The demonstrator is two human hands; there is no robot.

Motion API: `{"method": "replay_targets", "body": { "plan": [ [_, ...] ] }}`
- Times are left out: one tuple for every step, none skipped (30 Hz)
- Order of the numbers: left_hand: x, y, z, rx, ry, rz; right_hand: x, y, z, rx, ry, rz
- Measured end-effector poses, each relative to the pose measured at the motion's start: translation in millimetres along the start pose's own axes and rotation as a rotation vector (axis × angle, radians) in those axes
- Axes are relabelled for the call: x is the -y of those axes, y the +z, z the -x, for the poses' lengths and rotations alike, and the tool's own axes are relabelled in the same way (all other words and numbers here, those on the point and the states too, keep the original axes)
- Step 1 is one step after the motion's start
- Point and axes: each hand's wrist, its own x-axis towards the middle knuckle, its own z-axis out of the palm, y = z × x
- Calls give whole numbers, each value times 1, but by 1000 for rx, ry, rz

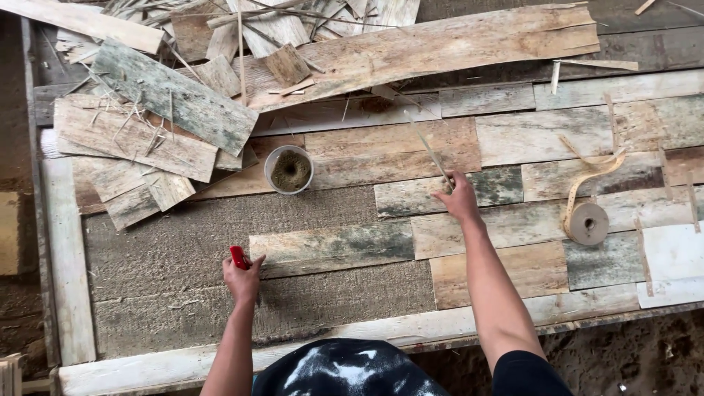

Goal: The person arranges weathered wooden planks on a flat surface, picking up pieces from a pile and placing them in rows. The person uses a red-handled tool to adjust the position of the planks while building up a layered pattern.

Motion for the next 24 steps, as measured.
{"method": "replay_targets", "body": {
  "plan": [
    [0, -3, -1, -5, 0, -2, -7, 5, -4, 2, -3, -4],
    [-1, -4, 1, -5, -4, 11, -16, 8, -6, 20, -26, 35],
    [-2, -5, 2, -5, -9, 24, -26, 10, -9, 38, -48, 73],
    [-1, -5, 1, 0, -6, 25, -30, 11, -9, 34, -45, 74],
    [-1, -4, 1, -4, -2, 18, -34, 12, -9, 28, -54, 97],
    [-1, -4, 0, -11, 2, 13, -37, 14, -10, 22, -64, 120],
    [-2, -2, -2, -8, 4, 14, -37, 12, -11, 19, -62, 121],
    [-2, -3, -1, -4, -3, 10, -37, 11, -11, 29, -67, 118],
    [-1, -3, -1, 0, -10, 5, -37, 10, -9, 38, -71, 116],
    [-3, -4, 0, -1, -10, 6, -34, 10, -9, 38, -73, 116],
    [-4, -5, 2, -4, -11, 20, -31, 9, -8, 35, -81, 107],
    [-6, -6, 3, -7, -11, 33, -27, 9, -7, 33, -90, 98],
    [-4, -4, 2, -9, -11, 34, -22, 6, -5, 33, -92, 98],
    [-2, -3, 1, -5, -17, 26, -15, 4, -3, 17, -97, 87],
    [1, -2, 0, -1, -23, 18, -8, 2, -1, 0, -101, 75],
    [-3, 1, -1, -12, -27, 21, -6, 2, 2, 5, -112, 73],
    [-5, 2, -2, -10, -41, 22, -3, 3, 6, -27, -73, 84],
    [-5, 0, -3, -18, -60, 26, 3, 8, 7, -53, -45, 93],
    [-11, -1, -1, -40, -69, 32, -8, 18, 9, -41, -66, 90],
    [-16, -3, 2, -57, -43, 38, -18, 29, 11, -56, 41, 58],
    [-20, -6, 5, -74, -17, 43, -28, 41, 14, -70, 149, 27],
    [-17, -8, -1, -98, -30, 48, -18, 52, 25, -54, 127, 26],
    [-14, -10, -7, -104, -82, 108, -8, 63, 37, -50, 153, 31],
    [-12, -10, -14, -106, -130, 171, 1, 72, 50, -51, 181, 38]
  ]
}}
